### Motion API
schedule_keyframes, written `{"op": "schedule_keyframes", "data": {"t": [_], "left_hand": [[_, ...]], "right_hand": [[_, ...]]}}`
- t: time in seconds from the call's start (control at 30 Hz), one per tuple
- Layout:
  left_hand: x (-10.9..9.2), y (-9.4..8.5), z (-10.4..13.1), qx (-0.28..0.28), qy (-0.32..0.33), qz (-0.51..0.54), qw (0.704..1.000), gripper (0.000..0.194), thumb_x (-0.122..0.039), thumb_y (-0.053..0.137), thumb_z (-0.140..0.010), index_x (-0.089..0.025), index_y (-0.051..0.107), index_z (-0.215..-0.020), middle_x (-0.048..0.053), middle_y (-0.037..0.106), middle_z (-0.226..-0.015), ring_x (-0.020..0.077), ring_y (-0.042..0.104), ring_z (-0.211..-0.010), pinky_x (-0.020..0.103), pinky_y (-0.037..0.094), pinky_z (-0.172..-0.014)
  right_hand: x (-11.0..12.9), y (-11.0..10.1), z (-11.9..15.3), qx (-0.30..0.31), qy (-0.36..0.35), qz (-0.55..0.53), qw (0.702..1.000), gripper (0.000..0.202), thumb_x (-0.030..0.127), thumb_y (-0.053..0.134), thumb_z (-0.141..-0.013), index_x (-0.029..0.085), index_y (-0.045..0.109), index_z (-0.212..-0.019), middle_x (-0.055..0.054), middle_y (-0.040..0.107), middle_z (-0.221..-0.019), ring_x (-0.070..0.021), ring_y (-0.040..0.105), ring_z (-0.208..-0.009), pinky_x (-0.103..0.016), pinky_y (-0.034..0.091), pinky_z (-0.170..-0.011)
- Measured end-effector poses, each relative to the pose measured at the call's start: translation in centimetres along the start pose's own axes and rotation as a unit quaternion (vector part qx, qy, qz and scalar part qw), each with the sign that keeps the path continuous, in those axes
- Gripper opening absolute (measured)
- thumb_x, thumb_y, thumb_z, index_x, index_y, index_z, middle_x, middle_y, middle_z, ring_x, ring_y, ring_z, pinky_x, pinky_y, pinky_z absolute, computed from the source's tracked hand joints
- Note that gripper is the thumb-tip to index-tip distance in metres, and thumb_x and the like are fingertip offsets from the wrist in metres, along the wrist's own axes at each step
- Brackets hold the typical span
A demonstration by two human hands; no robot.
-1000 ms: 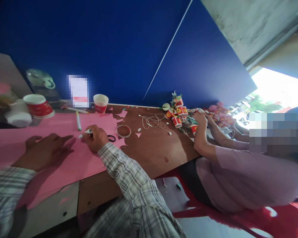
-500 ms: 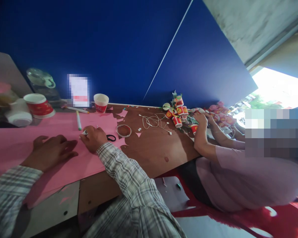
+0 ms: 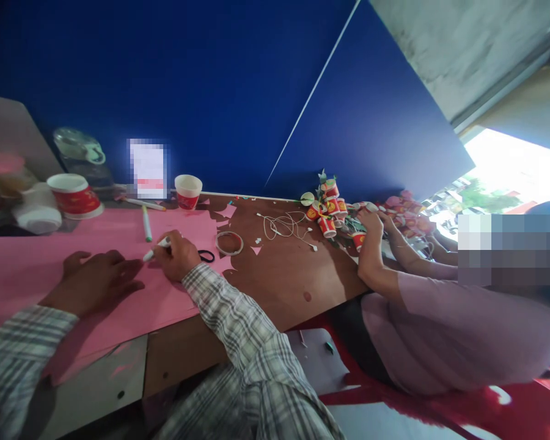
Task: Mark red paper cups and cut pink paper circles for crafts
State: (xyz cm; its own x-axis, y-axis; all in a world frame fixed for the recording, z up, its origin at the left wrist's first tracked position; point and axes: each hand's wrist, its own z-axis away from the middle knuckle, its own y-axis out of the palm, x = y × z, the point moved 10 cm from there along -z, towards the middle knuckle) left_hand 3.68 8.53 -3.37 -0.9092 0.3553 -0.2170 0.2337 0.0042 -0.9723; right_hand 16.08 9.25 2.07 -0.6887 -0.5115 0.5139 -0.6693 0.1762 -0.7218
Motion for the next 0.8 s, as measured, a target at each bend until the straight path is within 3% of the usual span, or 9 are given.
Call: {"op": "schedule_keyframes", "data": {"t": [0.1, 0.2, 0.27, 0.37, 0.5, 0.6, 0.67, 0.73, 0.8], "left_hand": [[-0.2, -0.4, 0.0, -0.032, 0.015, -0.026, 0.999, 0.051, -0.066, 0.043, -0.052, -0.035, 0.058, -0.089, 0.003, 0.049, -0.080, 0.0222, 0.045, -0.083, 0.050, 0.008, -0.084], [-0.1, -0.4, -0.1, -0.042, 0.015, -0.039, 0.998, 0.051, -0.066, 0.044, -0.052, -0.035, 0.059, -0.089, 0.003, 0.051, -0.079, 0.0217, 0.046, -0.083, 0.049, 0.008, -0.084], [-0.1, -0.2, -0.1, -0.045, 0.017, -0.047, 0.998, 0.051, -0.065, 0.045, -0.052, -0.034, 0.058, -0.089, 0.003, 0.051, -0.080, 0.0217, 0.046, -0.083, 0.050, 0.006, -0.085], [-0.3, -0.3, 0.0, -0.054, 0.027, -0.049, 0.997, 0.050, -0.065, 0.045, -0.052, -0.034, 0.057, -0.091, 0.003, 0.051, -0.082, 0.0214, 0.045, -0.082, 0.051, 0.004, -0.085], [-0.4, -0.3, 0.0, -0.039, 0.022, -0.040, 0.998, 0.049, -0.065, 0.043, -0.053, -0.035, 0.057, -0.089, 0.003, 0.051, -0.082, 0.0209, 0.046, -0.080, 0.052, 0.006, -0.084], [-0.2, -0.2, 0.0, -0.029, 0.006, -0.048, 0.998, 0.049, -0.065, 0.045, -0.052, -0.034, 0.058, -0.087, 0.003, 0.051, -0.082, 0.0211, 0.046, -0.079, 0.051, 0.006, -0.084], [-0.1, -0.2, -0.1, -0.032, 0.002, -0.054, 0.998, 0.049, -0.064, 0.047, -0.050, -0.033, 0.058, -0.086, 0.004, 0.051, -0.082, 0.0213, 0.046, -0.078, 0.051, 0.006, -0.085], [-0.2, -0.1, -0.1, -0.035, 0.006, -0.052, 0.998, 0.050, -0.064, 0.047, -0.050, -0.033, 0.058, -0.087, 0.004, 0.051, -0.082, 0.0214, 0.045, -0.078, 0.051, 0.005, -0.085], [-0.2, 0.0, 0.0, -0.032, 0.013, -0.046, 0.998, 0.050, -0.066, 0.044, -0.052, -0.034, 0.057, -0.088, 0.003, 0.051, -0.082, 0.0215, 0.046, -0.078, 0.051, 0.005, -0.085]], "right_hand": [[0.4, 0.0, 0.0, 0.017, -0.023, 0.036, 0.999, 0.019, 0.029, 0.050, -0.083, 0.014, 0.049, -0.095, -0.003, 0.062, -0.071, -0.0143, 0.058, -0.063, -0.025, 0.040, -0.068], [0.1, -1.2, 0.0, -0.022, -0.006, 0.075, 0.997, 0.018, 0.028, 0.051, -0.081, 0.012, 0.049, -0.092, -0.005, 0.062, -0.072, -0.0161, 0.058, -0.066, -0.028, 0.040, -0.072], [0.1, -1.5, 0.2, -0.026, 0.004, 0.034, 0.999, 0.018, 0.029, 0.047, -0.084, 0.014, 0.048, -0.093, -0.003, 0.061, -0.070, -0.0142, 0.057, -0.063, -0.025, 0.040, -0.065], [1.3, -0.6, 0.5, 0.015, -0.043, 0.001, 0.999, 0.015, 0.029, 0.047, -0.083, 0.016, 0.048, -0.092, 0.000, 0.060, -0.067, -0.0122, 0.056, -0.059, -0.023, 0.040, -0.064], [1.4, -0.5, 0.5, 0.005, -0.049, 0.079, 0.996, 0.018, 0.027, 0.054, -0.078, 0.014, 0.050, -0.090, -0.003, 0.062, -0.072, -0.0165, 0.059, -0.065, -0.030, 0.040, -0.074], [1.1, -0.8, 0.5, -0.002, -0.026, 0.060, 0.998, 0.017, 0.027, 0.050, -0.082, 0.014, 0.050, -0.092, -0.003, 0.061, -0.071, -0.0158, 0.058, -0.064, -0.028, 0.041, -0.070], [2.0, -0.3, 0.7, 0.028, -0.060, 0.030, 0.997, 0.015, 0.028, 0.048, -0.083, 0.016, 0.050, -0.093, -0.001, 0.061, -0.071, -0.0142, 0.058, -0.064, -0.026, 0.041, -0.070], [2.5, 0.0, 0.8, 0.040, -0.079, 0.054, 0.995, 0.016, 0.027, 0.051, -0.081, 0.015, 0.050, -0.092, -0.003, 0.062, -0.075, -0.0153, 0.059, -0.066, -0.028, 0.041, -0.074], [2.1, -0.2, 0.6, 0.027, -0.055, 0.094, 0.994, 0.017, 0.026, 0.053, -0.079, 0.014, 0.051, -0.091, -0.005, 0.063, -0.076, -0.0173, 0.060, -0.067, -0.031, 0.040, -0.076]]}}
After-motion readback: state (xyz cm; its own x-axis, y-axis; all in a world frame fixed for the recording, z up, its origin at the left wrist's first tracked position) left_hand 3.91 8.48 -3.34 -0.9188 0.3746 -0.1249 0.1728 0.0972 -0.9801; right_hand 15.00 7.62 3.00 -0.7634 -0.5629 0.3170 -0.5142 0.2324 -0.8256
